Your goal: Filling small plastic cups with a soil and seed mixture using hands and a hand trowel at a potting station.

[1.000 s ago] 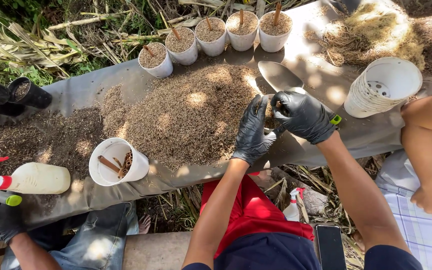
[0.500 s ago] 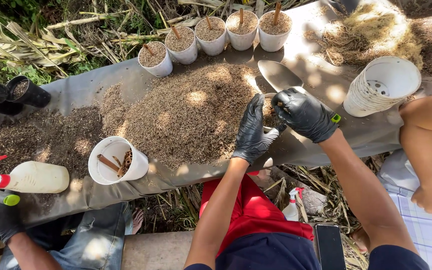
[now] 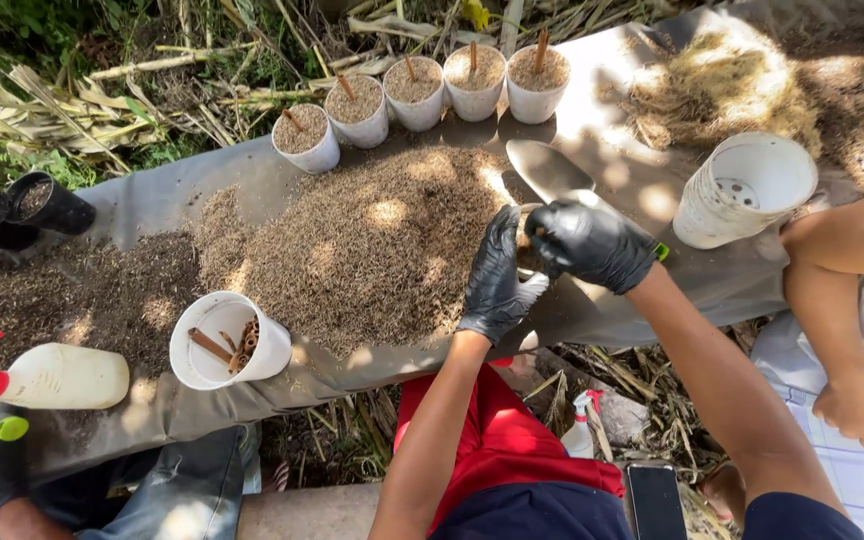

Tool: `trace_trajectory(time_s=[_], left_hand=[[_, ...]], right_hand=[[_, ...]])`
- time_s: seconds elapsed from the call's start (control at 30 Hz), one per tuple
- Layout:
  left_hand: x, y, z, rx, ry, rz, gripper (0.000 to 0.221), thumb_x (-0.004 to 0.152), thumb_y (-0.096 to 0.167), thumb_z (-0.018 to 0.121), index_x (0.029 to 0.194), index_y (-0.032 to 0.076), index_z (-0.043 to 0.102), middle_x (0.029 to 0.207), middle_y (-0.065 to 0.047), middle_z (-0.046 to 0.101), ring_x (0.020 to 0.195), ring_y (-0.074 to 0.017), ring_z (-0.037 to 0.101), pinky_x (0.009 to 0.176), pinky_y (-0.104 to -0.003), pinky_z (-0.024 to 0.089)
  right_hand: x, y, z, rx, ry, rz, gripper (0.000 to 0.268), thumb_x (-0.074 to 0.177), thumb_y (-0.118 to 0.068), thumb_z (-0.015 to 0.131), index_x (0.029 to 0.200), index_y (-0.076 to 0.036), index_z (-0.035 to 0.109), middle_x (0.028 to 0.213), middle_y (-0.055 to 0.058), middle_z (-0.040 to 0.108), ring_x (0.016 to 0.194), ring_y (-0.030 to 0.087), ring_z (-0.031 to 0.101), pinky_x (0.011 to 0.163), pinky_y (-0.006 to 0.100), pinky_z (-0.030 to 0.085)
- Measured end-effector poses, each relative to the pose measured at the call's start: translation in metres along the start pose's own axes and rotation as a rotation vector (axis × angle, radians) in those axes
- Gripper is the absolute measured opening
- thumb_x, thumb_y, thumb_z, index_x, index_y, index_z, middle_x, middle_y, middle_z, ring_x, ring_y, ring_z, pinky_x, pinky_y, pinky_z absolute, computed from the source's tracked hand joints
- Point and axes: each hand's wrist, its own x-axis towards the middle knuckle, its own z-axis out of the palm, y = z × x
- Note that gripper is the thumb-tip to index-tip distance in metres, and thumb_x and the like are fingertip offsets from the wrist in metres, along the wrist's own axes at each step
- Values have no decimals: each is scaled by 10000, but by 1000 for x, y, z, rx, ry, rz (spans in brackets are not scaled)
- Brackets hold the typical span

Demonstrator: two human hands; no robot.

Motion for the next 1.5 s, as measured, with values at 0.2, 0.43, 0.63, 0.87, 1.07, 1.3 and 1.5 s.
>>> trace_trajectory(time_s=[0.2,0.43,0.63,0.87,1.07,1.3,1.5], left_hand=[[0,-6,4,61,-35,-57,1012,683,302,815,1566,126,353,1586,-126,392,1469,-295,434,1201,-412,446],[-1,-5,2,20,-41,-66,981,699,315,814,1549,113,369,1576,-136,401,1469,-323,430,1198,-432,442],[-6,-13,9,50,-44,-68,979,710,320,803,1565,126,369,1601,-118,388,1488,-303,409,1201,-426,432],[-9,-57,33,179,-33,114,1054,793,681,641,1588,61,338,1585,-245,379,1492,-447,355,1236,-518,359],[-15,-12,-37,296,-78,205,981,840,712,607,1558,73,412,1584,-172,432,1503,-439,335,1207,-556,348],[-19,-6,-36,327,-60,159,743,824,665,627,1394,188,624,1362,-60,667,1406,-382,479,1123,-620,292],[-25,-8,-41,383,-229,159,785,870,661,520,1559,295,438,1602,30,490,1551,-364,303,1215,-653,173]], right_hand=[[12,-5,-5,20,-122,-26,249,830,-168,729,988,-11,618,725,158,636,739,401,665,743,479,565],[-3,24,18,-128,-70,-38,257,898,-276,676,1050,-95,575,764,106,592,768,351,642,701,471,552],[3,10,11,-107,-53,-45,232,957,-317,633,1049,-111,580,800,72,609,811,341,639,706,458,557],[-13,-12,-8,14,51,229,424,916,-218,698,1317,-105,619,977,115,679,936,334,679,766,480,565],[-65,8,7,-184,211,180,249,982,-237,734,1219,-164,709,1093,57,658,1037,302,609,901,421,535],[-56,-30,15,-407,200,14,292,1057,-441,527,1102,-208,697,1200,34,706,1239,309,613,1051,464,424],[-68,-17,25,-407,219,33,326,1057,-456,531,1118,-193,715,1279,69,717,1334,372,585,1127,558,374]])
